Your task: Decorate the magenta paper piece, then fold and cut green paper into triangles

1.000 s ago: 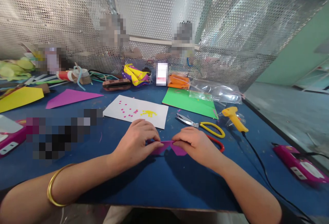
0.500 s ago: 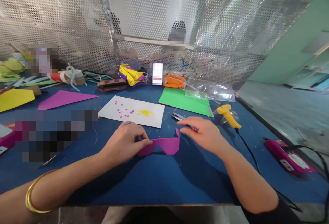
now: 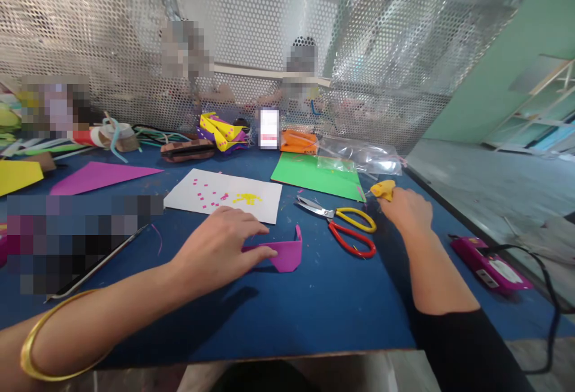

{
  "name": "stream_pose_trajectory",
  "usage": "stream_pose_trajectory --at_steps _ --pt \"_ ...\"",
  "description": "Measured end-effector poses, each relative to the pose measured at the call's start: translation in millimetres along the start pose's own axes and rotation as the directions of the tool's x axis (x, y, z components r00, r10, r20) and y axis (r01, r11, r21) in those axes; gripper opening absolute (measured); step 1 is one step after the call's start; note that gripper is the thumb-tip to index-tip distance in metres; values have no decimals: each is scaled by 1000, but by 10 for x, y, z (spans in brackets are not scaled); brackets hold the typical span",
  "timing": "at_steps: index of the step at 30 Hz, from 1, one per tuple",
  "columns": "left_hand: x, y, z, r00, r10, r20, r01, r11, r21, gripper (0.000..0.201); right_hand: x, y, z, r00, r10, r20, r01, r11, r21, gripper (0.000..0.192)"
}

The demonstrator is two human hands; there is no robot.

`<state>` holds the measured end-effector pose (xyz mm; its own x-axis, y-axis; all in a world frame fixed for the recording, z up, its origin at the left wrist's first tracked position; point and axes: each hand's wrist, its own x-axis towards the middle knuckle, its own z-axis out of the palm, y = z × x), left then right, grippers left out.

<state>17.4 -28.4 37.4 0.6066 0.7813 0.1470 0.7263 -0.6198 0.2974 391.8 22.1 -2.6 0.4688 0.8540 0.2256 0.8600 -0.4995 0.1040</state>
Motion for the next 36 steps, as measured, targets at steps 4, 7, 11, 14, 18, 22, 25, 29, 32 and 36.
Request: stream_pose_trajectory --at_steps 4,7,11,14,18,22,25,29,32,36 --pt "148 161 106 987 -18 157 20 1000 -10 26 -31 -19 29 998 -2 -55 1 1000 -18 44" --pt "188 160 175 974 -62 217 86 991 -102 20 -46 -20 45 995 -20 -93 17 999 -27 44" --pt "160 68 120 960 -137 243 211 927 -309 19 -89 -14 -48 987 -6 -163 1 1000 -31 44" --pt "128 -8 11 942 -207 266 313 830 -461 21 -168 -35 -210 952 85 -294 -21 976 215 38" --pt "92 -62 -91 923 -244 298 385 607 -695 23 -422 -237 -427 895 247 -370 127 655 745 17" --pt "59 -42 -120 880 -289 377 458 303 -836 25 -847 -640 -608 975 -48 -217 215 -53 975 23" --pt "46 -15 -116 871 -323 370 426 123 -896 28 -1127 -929 -720 956 -286 -69 7 -210 978 27" --pt "39 -3 -71 879 -361 310 366 98 -925 29 -1297 -1164 -778 920 -389 51 -144 -212 967 31" --pt "33 11 -14 888 -320 331 387 127 -913 28 -1333 -1234 -724 901 -424 89 -196 -216 957 29" --pt "46 34 27 911 -292 291 366 245 -898 32 -1343 -1216 -594 893 -439 96 -212 -222 952 27"
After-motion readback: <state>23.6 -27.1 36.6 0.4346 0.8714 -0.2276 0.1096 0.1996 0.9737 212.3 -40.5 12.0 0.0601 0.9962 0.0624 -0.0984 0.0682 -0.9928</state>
